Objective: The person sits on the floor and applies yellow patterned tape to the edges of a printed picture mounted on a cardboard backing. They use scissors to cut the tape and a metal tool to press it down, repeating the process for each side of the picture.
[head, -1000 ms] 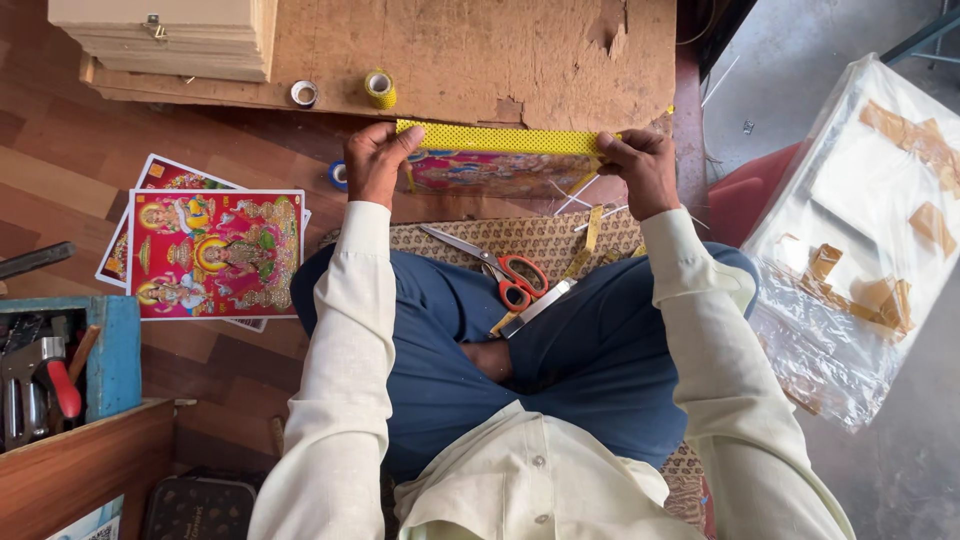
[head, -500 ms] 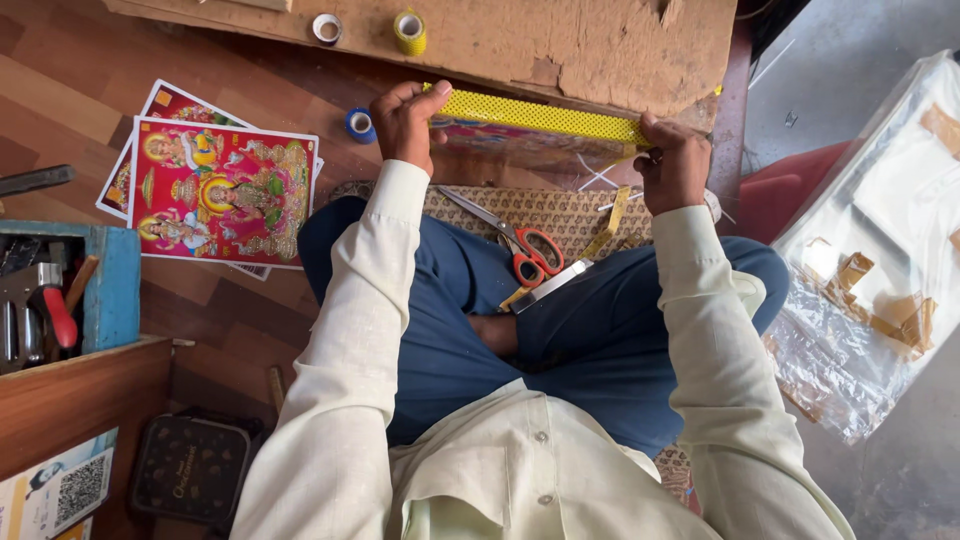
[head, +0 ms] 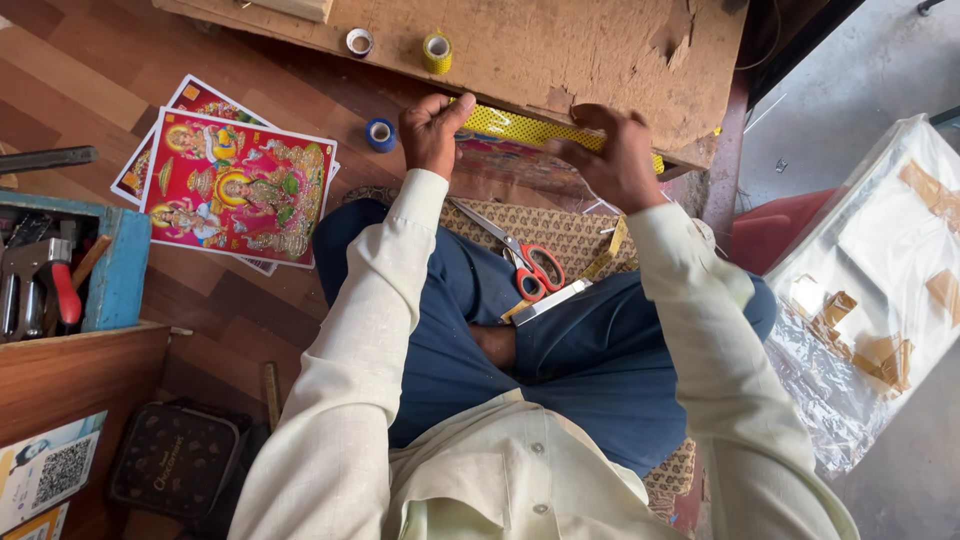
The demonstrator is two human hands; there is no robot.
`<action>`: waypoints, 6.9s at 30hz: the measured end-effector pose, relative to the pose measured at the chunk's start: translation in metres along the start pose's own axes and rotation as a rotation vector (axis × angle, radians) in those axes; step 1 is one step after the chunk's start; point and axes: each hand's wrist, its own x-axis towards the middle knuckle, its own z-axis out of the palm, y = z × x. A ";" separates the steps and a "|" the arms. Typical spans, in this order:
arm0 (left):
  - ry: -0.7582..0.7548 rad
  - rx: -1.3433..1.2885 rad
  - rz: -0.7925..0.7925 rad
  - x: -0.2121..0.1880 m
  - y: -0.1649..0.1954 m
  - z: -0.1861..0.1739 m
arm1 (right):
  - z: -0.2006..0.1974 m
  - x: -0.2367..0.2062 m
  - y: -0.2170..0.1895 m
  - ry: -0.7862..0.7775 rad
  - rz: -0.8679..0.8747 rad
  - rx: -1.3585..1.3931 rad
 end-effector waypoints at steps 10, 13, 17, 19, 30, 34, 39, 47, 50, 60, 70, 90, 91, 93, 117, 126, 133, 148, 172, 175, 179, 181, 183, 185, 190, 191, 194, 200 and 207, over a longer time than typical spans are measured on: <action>0.025 0.029 -0.127 0.002 0.005 -0.004 | 0.017 0.025 0.009 -0.148 0.368 0.005; 0.043 0.081 -0.081 0.003 0.004 -0.001 | 0.016 0.029 0.007 -0.121 0.368 0.005; 0.101 0.173 -0.110 0.000 0.009 0.001 | 0.014 0.035 0.004 -0.157 0.384 -0.023; 0.278 0.460 0.291 -0.004 0.016 -0.001 | 0.015 0.034 0.006 -0.179 0.432 -0.005; -0.453 0.831 1.020 -0.050 0.016 0.051 | 0.035 0.027 0.027 -0.073 0.186 -0.143; -0.486 0.856 0.886 -0.039 0.011 0.059 | 0.037 0.017 0.007 0.174 0.346 -0.110; -0.541 0.934 0.845 -0.029 0.011 0.064 | 0.023 -0.015 -0.017 0.237 -0.123 -0.160; -0.655 0.904 0.616 -0.019 0.024 0.058 | 0.009 -0.021 0.007 -0.019 -0.033 -0.217; -0.676 0.927 0.540 -0.015 0.025 0.059 | -0.024 -0.035 0.032 -0.059 -0.006 -0.223; -0.467 0.993 0.563 0.001 0.028 0.014 | -0.015 -0.086 0.085 0.322 0.396 0.354; 0.161 0.241 0.323 -0.032 -0.044 0.021 | 0.059 -0.077 0.052 0.839 0.456 0.439; 0.378 0.635 -0.056 -0.024 0.005 0.048 | 0.043 -0.036 0.048 0.907 0.668 0.218; 0.390 0.619 -0.060 -0.022 0.000 0.045 | 0.041 -0.039 0.051 0.919 0.691 0.194; 0.404 0.591 -0.068 -0.014 -0.011 0.038 | 0.039 -0.041 0.057 0.953 0.715 0.576; -0.210 -0.105 0.124 0.027 0.097 0.052 | -0.129 -0.014 0.024 0.507 0.492 1.026; 0.154 -0.431 -0.153 0.053 0.004 0.011 | -0.069 -0.105 -0.001 0.190 0.910 1.204; 0.160 0.587 0.030 0.052 -0.031 -0.003 | -0.036 -0.136 0.047 0.339 0.914 1.154; 0.250 0.771 0.390 0.072 -0.040 -0.001 | 0.041 -0.066 0.099 0.500 1.119 1.378; -0.816 0.122 0.011 -0.071 -0.078 0.023 | 0.027 -0.086 -0.011 -0.028 0.685 1.178; -0.789 0.171 0.020 -0.077 -0.078 0.023 | 0.034 -0.091 -0.007 0.001 0.687 0.894; -0.783 0.260 0.062 -0.079 -0.069 0.025 | 0.044 -0.096 -0.001 0.089 0.682 1.017; -0.777 0.323 0.063 -0.080 -0.061 0.028 | 0.048 -0.096 0.002 0.114 0.697 1.034; -0.755 0.416 0.055 -0.082 -0.052 0.030 | 0.050 -0.095 0.003 0.134 0.688 1.071; -0.720 0.511 -0.029 -0.082 -0.045 0.032 | 0.053 -0.095 0.003 0.135 0.715 1.070; -0.746 0.518 0.196 -0.081 -0.050 0.040 | 0.066 -0.095 0.013 0.147 0.725 1.083; -0.739 0.594 0.205 -0.079 -0.054 0.042 | 0.069 -0.095 0.019 0.202 0.735 1.024; -0.706 0.722 0.283 -0.064 -0.059 0.031 | 0.073 -0.094 0.042 0.449 0.782 0.933; -0.572 1.001 0.215 -0.005 -0.043 -0.044 | 0.060 -0.088 0.089 0.965 0.865 0.998; -0.264 1.111 -0.054 -0.007 -0.048 -0.045 | 0.072 -0.083 0.090 0.945 0.883 1.048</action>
